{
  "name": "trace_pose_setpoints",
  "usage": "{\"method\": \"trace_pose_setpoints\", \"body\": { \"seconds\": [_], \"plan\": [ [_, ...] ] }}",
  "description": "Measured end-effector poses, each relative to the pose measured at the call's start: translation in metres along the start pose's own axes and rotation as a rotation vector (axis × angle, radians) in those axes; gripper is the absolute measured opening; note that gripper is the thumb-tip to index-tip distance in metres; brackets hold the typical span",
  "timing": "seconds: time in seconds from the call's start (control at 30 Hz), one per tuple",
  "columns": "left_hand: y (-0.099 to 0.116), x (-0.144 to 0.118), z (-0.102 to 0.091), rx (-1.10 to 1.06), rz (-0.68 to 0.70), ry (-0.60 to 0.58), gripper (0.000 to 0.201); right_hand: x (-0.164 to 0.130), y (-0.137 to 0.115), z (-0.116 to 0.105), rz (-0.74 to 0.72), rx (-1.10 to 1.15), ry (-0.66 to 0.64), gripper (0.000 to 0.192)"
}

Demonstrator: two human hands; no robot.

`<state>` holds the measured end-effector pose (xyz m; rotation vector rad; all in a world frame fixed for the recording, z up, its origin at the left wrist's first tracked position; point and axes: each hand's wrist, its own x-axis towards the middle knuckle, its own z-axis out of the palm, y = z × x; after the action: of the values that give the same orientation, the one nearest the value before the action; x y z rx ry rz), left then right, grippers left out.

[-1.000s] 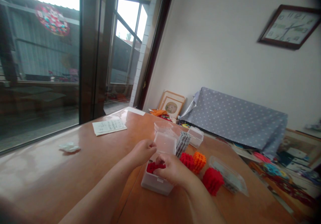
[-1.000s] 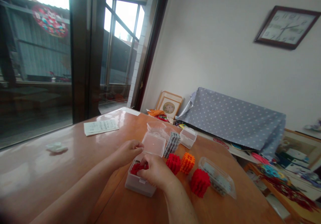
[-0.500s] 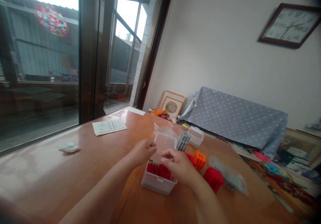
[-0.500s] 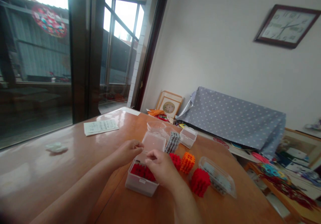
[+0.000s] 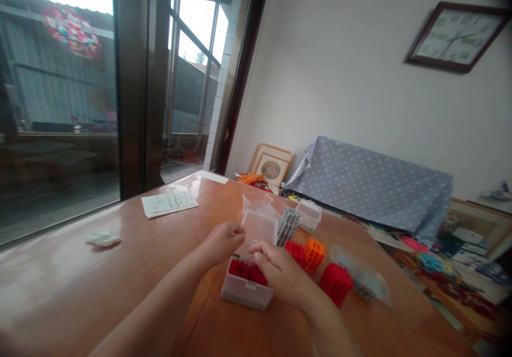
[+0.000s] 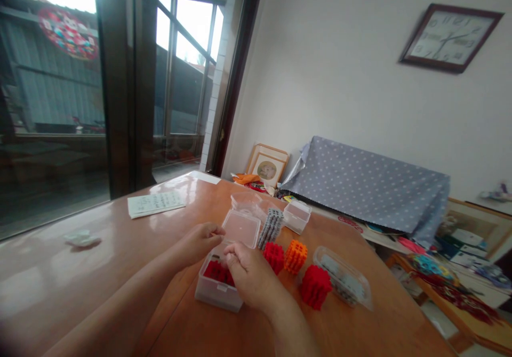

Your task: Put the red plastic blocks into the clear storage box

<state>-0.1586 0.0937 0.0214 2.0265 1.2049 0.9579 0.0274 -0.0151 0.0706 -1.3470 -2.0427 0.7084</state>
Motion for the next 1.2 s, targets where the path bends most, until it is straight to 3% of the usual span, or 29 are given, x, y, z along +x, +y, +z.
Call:
{"method": "trace_pose_setpoints", "body": {
  "seconds": [0.27,0.77,1.0,1.13,1.2],
  "plan": [
    [-0.002,0.001,0.000,-0.027,-0.004,-0.027,0.025,0.027,0.001,0.018,-0.008,-0.140,-0.103,0.017],
    [0.001,0.000,-0.003,0.015,0.023,-0.034,0.025,0.030,0.006,0.019,-0.002,-0.111,-0.016,0.018],
    [0.003,-0.001,-0.004,0.013,0.017,-0.045,0.026,0.000,0.022,-0.011,0.032,0.231,0.324,0.027],
    [0.004,-0.001,-0.003,0.000,-0.011,-0.021,0.026,-0.025,0.047,-0.037,0.138,0.309,0.718,0.036],
    [0.002,-0.001,-0.002,-0.004,0.007,-0.025,0.026,-0.035,0.064,-0.044,0.174,0.346,0.797,0.038]
  ]
}}
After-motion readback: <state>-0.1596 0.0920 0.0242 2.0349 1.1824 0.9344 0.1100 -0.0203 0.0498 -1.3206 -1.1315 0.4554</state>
